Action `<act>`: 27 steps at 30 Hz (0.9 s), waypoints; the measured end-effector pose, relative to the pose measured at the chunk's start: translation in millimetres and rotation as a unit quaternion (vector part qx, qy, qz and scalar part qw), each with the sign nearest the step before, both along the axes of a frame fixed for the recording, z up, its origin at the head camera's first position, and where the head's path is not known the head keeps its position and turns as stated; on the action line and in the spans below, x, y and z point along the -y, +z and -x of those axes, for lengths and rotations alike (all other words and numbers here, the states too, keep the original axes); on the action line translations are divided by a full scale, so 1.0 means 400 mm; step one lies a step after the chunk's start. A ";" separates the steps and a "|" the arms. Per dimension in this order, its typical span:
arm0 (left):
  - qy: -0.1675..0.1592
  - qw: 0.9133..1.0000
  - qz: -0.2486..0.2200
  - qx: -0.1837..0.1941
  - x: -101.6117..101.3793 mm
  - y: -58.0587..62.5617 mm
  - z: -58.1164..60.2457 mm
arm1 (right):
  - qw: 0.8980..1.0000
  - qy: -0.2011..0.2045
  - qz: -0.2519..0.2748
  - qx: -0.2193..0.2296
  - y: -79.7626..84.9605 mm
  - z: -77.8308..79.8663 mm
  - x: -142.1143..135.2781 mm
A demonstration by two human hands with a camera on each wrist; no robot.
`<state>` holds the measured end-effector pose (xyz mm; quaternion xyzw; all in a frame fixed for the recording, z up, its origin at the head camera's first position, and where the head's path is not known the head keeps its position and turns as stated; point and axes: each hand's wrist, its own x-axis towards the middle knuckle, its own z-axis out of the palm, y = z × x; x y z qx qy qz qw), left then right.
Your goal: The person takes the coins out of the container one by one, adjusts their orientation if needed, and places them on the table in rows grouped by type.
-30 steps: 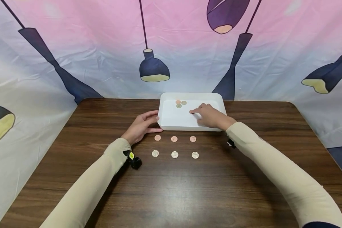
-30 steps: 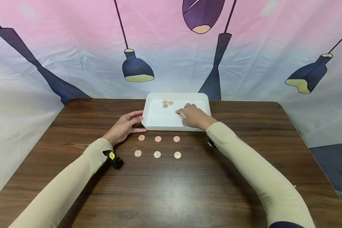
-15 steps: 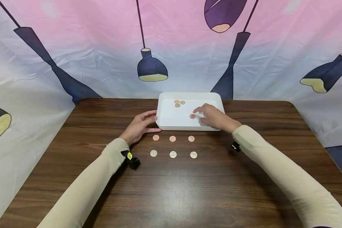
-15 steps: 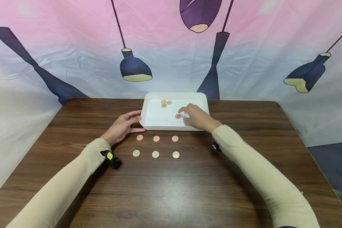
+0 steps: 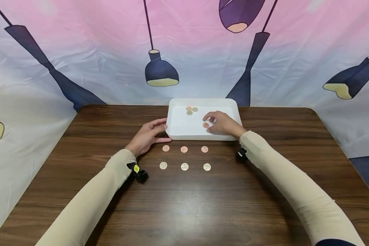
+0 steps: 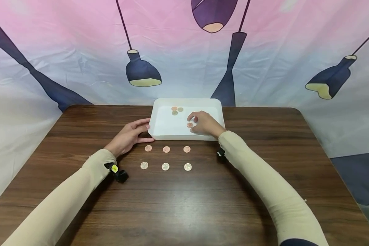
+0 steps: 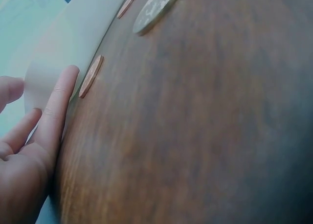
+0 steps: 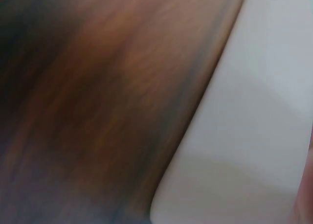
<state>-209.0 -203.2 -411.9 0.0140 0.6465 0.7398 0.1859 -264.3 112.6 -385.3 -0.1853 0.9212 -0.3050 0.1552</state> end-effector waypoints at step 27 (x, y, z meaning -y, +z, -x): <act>0.012 1.000 -0.001 0.017 -0.003 0.007 -0.002 | 0.999 0.042 0.031 -0.006 -0.006 -0.017 -0.002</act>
